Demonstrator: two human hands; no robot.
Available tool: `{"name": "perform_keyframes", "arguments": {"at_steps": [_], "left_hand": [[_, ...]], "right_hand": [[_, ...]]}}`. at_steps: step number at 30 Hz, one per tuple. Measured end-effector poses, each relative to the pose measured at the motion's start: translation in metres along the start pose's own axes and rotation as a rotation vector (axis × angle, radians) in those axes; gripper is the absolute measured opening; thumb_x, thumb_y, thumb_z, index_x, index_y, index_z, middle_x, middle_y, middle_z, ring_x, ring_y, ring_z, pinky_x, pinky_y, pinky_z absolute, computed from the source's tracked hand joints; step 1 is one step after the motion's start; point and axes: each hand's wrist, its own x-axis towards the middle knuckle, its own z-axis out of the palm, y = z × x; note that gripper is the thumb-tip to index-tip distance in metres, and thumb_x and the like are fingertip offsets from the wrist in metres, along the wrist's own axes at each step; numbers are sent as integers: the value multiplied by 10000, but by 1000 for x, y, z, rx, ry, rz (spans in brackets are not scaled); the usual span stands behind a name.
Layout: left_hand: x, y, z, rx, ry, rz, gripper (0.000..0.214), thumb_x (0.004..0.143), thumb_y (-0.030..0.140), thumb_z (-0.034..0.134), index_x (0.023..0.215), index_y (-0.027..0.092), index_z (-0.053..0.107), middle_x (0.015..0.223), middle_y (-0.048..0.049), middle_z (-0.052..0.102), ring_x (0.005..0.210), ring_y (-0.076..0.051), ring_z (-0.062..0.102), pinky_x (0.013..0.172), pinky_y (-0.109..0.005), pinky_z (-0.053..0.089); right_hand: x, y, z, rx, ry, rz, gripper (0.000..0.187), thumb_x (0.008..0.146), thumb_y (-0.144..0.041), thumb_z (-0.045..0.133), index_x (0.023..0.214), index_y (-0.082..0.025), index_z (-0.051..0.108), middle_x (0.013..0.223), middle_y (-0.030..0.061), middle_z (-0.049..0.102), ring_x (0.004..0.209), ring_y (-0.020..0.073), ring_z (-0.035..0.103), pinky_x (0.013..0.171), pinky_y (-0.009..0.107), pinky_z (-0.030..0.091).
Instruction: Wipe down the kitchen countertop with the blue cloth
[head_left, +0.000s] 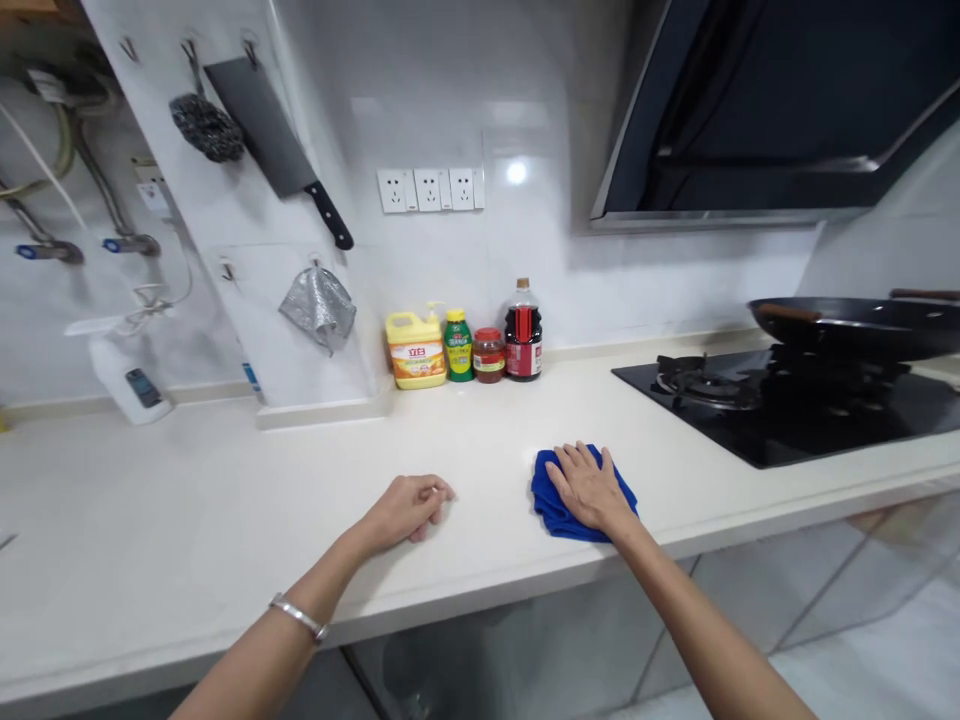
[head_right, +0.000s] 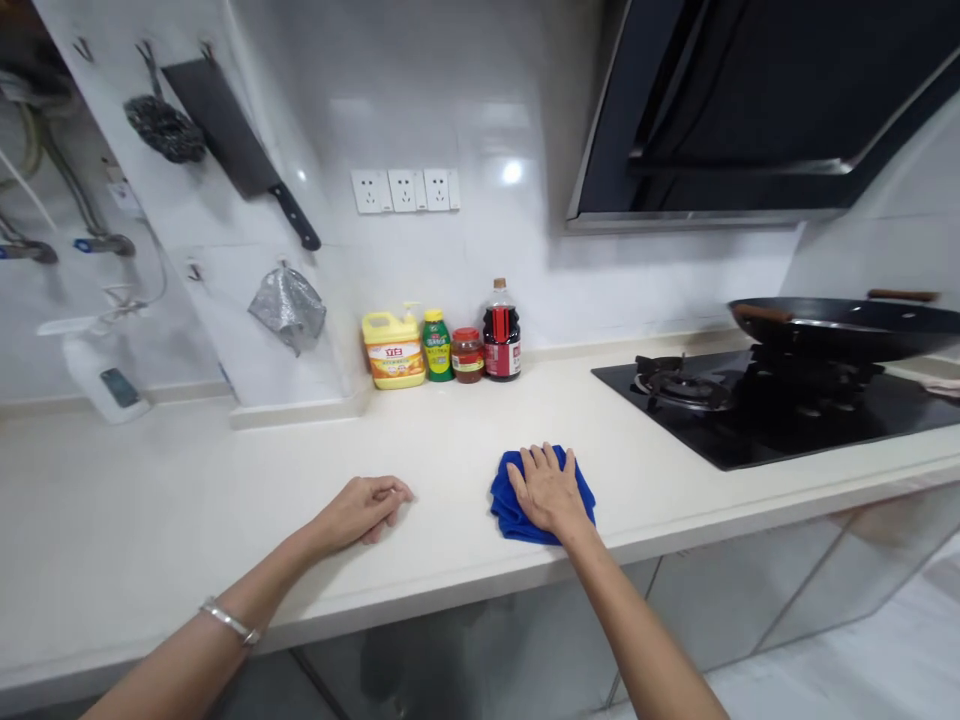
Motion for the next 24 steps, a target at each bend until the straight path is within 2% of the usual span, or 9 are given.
{"name": "perform_keyframes", "arguments": {"at_steps": [3,6,8,11,14,17,20,24], "left_hand": [[0,-15,-33,105,25,34,475,886,557,414,1063,207,682,714,1,663,433,-114,497,473,-273,380],[3,-37,-70,222,92,39,461,884,517,402,1035,193,692,694,-13,675,441,-141,527,539,-303,416],[4,-53,-91,284,129,42,437,882,488,401,1011,195,699,680,-14,682,455,-153,543,600,-317,437],[2,-74,-110,329,187,36,453,904,459,345,1088,227,687,716,-4,711,499,-163,569,649,-318,447],[-1,-95,-119,364,259,0,468,915,425,308,1129,249,686,759,-14,742,654,-193,643,700,-311,449],[1,-113,-122,407,324,-60,491,924,406,290,1160,249,691,896,-67,781,890,-249,695,761,-329,454],[9,-123,-122,442,346,-103,480,935,391,292,1171,263,690,1094,-96,780,1059,-283,691,842,-358,473],[19,-125,-115,494,316,-125,428,926,344,340,1173,281,685,1119,-110,772,1089,-303,698,905,-401,498]], "right_hand": [[-7,-6,-2,-44,-21,57,614,1057,-414,229,1572,-111,369,1649,147,376,1555,329,274,1259,586,191],[-18,-23,-4,-78,-55,78,628,1038,-405,267,1587,-109,338,1662,151,346,1556,328,271,1260,584,197],[-27,-46,-6,-77,-90,55,642,1029,-424,274,1593,-122,329,1674,136,324,1562,321,257,1266,582,188],[-38,-96,-7,-35,-124,-37,660,1024,-458,274,1602,-143,315,1686,120,300,1570,311,234,1278,580,161],[-36,-155,-4,23,-139,-120,672,1023,-477,288,1602,-137,310,1682,147,301,1566,348,232,1269,624,154],[-15,-209,5,59,-146,-208,681,1022,-484,300,1596,-117,312,1673,184,307,1557,389,235,1252,667,162],[22,-250,18,70,-140,-280,672,1025,-497,295,1582,-122,324,1668,194,314,1552,391,242,1246,679,167],[80,-285,34,76,-136,-319,644,1026,-514,302,1551,-145,356,1655,188,338,1539,376,273,1238,677,191]]}}
